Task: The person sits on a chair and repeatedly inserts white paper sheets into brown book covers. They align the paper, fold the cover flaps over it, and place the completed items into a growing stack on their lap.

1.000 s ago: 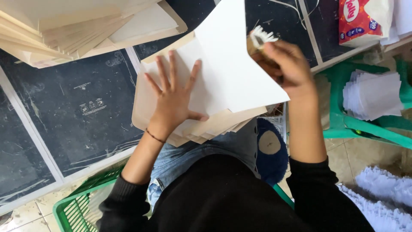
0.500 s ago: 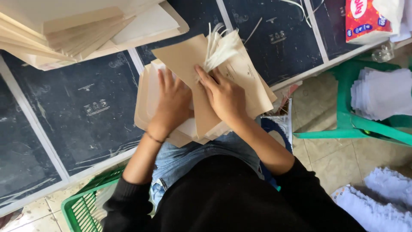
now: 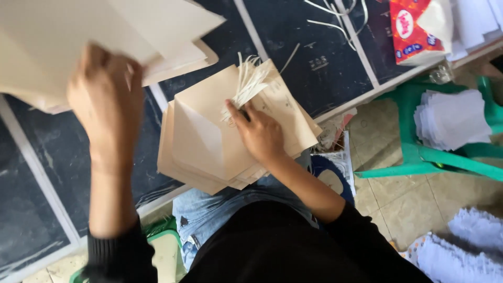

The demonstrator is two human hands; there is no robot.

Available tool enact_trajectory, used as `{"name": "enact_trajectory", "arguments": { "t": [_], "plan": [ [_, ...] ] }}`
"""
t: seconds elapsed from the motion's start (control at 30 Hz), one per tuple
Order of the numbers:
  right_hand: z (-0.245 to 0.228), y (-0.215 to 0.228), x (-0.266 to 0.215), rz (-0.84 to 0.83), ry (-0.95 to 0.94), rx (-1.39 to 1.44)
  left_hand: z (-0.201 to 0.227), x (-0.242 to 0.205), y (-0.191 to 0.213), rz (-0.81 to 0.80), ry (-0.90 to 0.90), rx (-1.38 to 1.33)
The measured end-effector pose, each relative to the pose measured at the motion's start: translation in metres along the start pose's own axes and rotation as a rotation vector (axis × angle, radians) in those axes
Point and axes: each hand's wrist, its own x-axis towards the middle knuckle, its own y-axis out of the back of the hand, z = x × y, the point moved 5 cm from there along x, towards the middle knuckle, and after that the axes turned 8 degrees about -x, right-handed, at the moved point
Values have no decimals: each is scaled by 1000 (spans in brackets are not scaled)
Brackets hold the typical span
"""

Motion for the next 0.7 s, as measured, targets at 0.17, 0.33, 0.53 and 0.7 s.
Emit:
{"name": "enact_trajectory", "arguments": {
  "t": [0.17, 0.33, 0.53, 0.7],
  "plan": [
    [-1, 15, 9, -22, -6, 11, 110, -62, 73, -81, 58, -356],
    [8, 30, 30, 18, -78, 43, 182, -122, 59, -230, 212, -893],
    [85, 63, 42, 71, -167, 80, 206, -146, 23, -126, 131, -529],
    [147, 100, 70, 144, -161, 72, 195, -134, 14, -228, 79, -452]
  ]
}}
